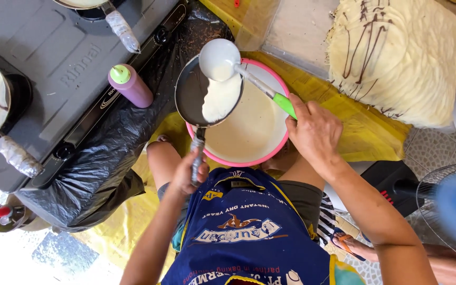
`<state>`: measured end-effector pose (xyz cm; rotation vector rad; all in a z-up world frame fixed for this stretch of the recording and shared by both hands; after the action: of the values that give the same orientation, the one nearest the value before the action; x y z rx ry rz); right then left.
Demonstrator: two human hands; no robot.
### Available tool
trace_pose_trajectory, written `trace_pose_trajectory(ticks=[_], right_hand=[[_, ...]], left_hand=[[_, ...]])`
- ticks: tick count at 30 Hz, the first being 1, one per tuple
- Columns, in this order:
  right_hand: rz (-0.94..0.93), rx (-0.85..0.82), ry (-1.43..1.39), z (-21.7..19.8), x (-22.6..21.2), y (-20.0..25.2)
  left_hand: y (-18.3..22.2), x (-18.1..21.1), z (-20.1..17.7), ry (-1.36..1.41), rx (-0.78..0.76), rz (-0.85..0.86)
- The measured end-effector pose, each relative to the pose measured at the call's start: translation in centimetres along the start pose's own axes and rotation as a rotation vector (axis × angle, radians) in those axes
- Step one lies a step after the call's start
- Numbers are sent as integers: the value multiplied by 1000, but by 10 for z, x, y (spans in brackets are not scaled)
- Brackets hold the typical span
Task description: Making crepes by pouring batter into pans, cooking them on a gas stove, and stacking the finished products.
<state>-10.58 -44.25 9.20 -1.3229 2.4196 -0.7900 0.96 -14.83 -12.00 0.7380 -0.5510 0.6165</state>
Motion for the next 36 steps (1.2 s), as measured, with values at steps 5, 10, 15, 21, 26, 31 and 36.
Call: trace_pose_trajectory(ticks=[5,10,15,21,26,31,36], right_hand=[[-62,-3,16,-29,-15,-3],[-65,-39,65,-48,-12,15],[-10,-78,52,-25,-16,31],[413,-713,-57,23,7,37],[619,-883,-91,13,3,35],[634,-765,-165,28,19,45],[597,-640,-66,18,31,55]], left_hand=[[-23,-61,4,93,-141,242],[-26,-24,42,-17,-27,282],[-16,19,63,-92,-42,-35],[-15,51,66,-404,-72,-270],[-4,45,57,-777,-65,-139],[10,34,49,-695,-105,-91],[19,20,40,-515,-128,-40]])
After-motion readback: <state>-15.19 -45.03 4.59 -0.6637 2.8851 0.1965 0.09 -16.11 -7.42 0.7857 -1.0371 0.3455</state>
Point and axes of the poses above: each hand's wrist, its own y-axis away from the middle knuckle, its own z-axis out of the palm, x = y × z, the point moved 1 cm from there along -y, towards the middle knuckle, and after that the axes turned 14 degrees about z, right-handed, at the moved point
